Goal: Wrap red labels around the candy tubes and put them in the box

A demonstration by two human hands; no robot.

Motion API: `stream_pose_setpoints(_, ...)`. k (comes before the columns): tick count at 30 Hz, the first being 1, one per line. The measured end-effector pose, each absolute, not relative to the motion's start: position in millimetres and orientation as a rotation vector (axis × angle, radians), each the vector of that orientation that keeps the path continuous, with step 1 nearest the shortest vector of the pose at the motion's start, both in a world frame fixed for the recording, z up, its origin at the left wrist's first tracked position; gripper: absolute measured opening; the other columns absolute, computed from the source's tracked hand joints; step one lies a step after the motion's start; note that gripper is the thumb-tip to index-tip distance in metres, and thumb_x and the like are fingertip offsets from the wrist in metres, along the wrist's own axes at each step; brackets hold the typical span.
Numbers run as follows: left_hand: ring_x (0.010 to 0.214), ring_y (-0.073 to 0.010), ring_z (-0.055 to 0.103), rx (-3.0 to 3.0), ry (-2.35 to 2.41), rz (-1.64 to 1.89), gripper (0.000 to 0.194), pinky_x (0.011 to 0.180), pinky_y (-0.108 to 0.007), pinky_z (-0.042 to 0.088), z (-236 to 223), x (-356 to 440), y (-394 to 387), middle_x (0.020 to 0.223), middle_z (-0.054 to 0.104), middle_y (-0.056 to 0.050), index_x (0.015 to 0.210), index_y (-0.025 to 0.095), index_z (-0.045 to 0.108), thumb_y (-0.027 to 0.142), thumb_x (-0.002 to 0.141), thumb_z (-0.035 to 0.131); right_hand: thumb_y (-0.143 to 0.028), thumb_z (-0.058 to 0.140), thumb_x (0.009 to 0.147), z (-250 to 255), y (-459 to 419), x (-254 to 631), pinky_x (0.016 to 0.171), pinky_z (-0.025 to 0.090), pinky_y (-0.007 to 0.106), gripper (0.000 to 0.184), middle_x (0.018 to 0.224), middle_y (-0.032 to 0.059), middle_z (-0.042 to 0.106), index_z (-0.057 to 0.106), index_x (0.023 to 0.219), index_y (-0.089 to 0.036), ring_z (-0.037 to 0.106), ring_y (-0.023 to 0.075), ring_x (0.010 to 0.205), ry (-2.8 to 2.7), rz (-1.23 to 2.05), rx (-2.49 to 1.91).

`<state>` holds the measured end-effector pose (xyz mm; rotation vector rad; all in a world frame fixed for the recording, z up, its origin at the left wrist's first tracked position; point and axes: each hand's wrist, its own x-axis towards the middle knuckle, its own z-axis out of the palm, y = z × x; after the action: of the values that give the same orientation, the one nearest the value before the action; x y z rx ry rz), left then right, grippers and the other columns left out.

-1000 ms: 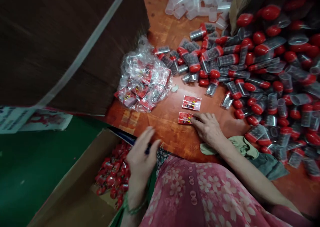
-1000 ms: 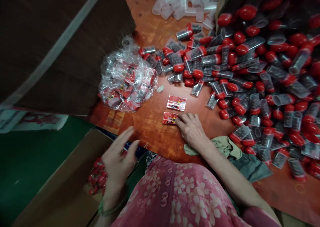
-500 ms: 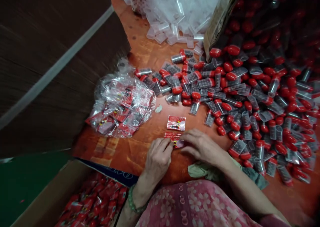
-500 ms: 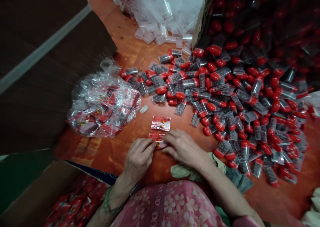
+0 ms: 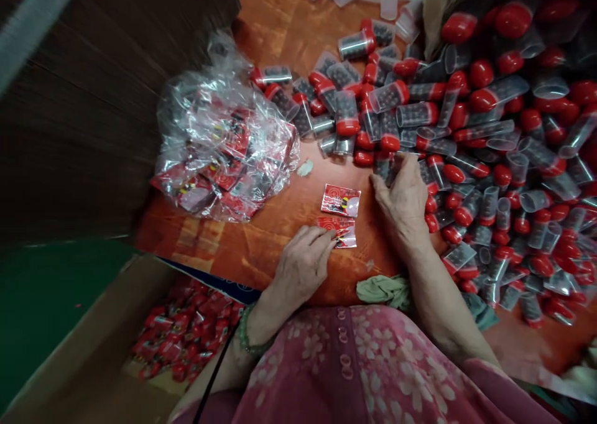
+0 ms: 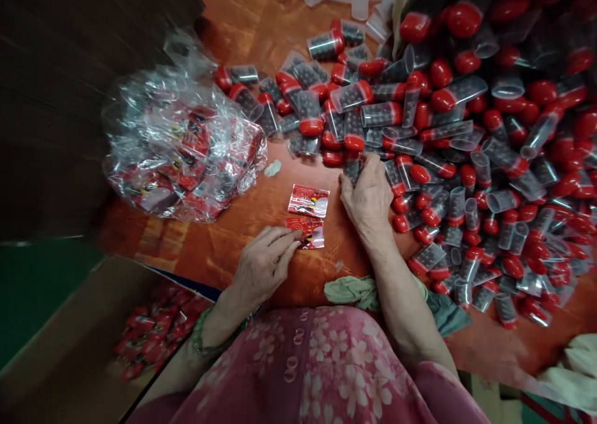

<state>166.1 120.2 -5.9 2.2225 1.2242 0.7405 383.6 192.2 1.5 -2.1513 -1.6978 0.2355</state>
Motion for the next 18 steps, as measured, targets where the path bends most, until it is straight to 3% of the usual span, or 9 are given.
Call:
stream_pose_setpoints(7,0.063,-0.0126,0.066,1.776,1.251,1.022,0.01,0.061,-0.024,0.051,-2,170,125,0.07,0.073,-0.002,0.073,0.017,0.071,0.018,0.083,0.069,-0.034,0.065,0.086,21,156,407,0.089,0.051,0.043,0.038,0.114,0.0086,0.066,0.057,0.121,-0.021,0.062,0.0242,0.098,-1.666,0.645,-1.726)
stream_pose_setpoints(11,0.056,-0.011,0.062,1.664,1.272,1.104,0.017,0.056,-0.023,0.048,4,171,122,0.061,0.069,0.0,0.062,0.016,0.067,0.019,0.075,0.078,-0.031,0.07,0.086,36,120,409,0.087,0.05,0.038,0.036,0.109,0.0037,0.066,0.061,0.12,-0.027,0.063,0.0212,0.097,-1.552,0.886,-1.509)
stream_pose_setpoints(18,0.063,-0.0113,0.064,1.862,1.168,1.22,0.004,0.062,-0.024,0.05,11,170,112,0.07,0.072,-0.002,0.076,0.016,0.072,0.014,0.079,0.073,-0.023,0.069,0.088,60,94,404,0.084,0.05,0.039,0.029,0.1,0.0034,0.067,0.067,0.116,-0.031,0.061,0.022,0.093,-1.674,0.934,-1.402)
